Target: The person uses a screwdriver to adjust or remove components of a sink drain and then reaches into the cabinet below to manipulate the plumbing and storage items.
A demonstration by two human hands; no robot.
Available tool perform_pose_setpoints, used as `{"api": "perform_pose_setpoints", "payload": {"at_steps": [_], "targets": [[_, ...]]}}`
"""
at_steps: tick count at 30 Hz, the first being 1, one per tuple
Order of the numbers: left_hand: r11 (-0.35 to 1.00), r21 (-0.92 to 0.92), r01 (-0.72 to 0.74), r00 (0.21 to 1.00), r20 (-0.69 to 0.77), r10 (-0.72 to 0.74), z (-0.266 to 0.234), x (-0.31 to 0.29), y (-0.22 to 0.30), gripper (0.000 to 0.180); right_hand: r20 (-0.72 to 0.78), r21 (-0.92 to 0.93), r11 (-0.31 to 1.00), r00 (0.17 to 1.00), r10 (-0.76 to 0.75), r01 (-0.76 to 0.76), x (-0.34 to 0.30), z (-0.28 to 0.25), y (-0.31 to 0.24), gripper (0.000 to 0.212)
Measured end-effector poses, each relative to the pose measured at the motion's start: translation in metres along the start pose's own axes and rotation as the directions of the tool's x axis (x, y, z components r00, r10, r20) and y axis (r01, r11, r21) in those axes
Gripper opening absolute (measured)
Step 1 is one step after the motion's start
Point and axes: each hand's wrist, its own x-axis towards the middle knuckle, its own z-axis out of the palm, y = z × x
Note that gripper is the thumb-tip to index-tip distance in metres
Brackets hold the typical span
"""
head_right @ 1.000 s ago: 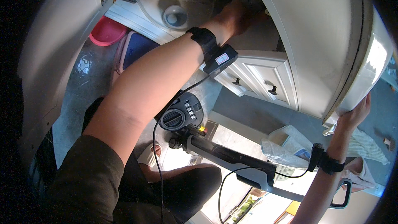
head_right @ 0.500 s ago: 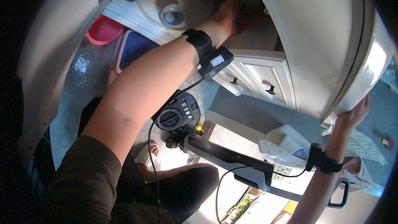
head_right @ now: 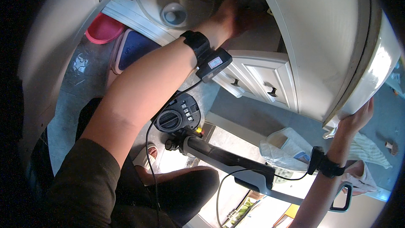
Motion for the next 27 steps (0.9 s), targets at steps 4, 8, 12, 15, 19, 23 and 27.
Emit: {"api": "perform_pose_setpoints", "payload": {"at_steps": [4,8,12,15,19,23,27], "targets": [[0.993,-0.013,0.119,0.993,-0.020,-0.119,-0.010,-0.001,0.003,0.055,0.010,-0.045,0.996,0.997,-0.073,0.074,-0.004,0.005,-0.004,0.041],[0.998,0.050,0.031,0.999,-0.023,-0.030,-0.004,0.001,0.001,0.046,0.008,-0.002,1.000,1.000,-0.024,0.024,-0.003,0.003,-0.004,0.040],[0.996,0.010,0.088,0.996,-0.030,-0.087,0.003,-0.002,0.000,0.038,0.003,0.037,0.998,0.999,0.049,-0.049,0.003,-0.007,0.008,0.039],[0.999,0.035,0.034,0.999,0.027,-0.035,0.000,0.009,-0.002,0.037,0.042,0.062,0.998,0.999,0.007,-0.009,0.002,-0.004,0.005,0.039],[0.993,0.036,0.112,0.993,-0.024,-0.111,-0.018,-0.005,0.006,0.028,0.045,0.053,0.998,0.998,-0.045,0.043,0.001,0.000,0.002,0.038],[0.928,0.323,0.185,0.943,-0.325,-0.075,-0.009,-0.021,0.010,0.012,-0.011,0.013,1.000,1.000,-0.006,0.006,-0.001,0.002,-0.004,0.038],[0.907,0.402,0.122,0.948,-0.317,0.013,-0.014,-0.019,0.009,0.010,-0.037,-0.001,1.000,0.999,-0.012,0.012,-0.003,0.003,-0.004,0.037]]}}
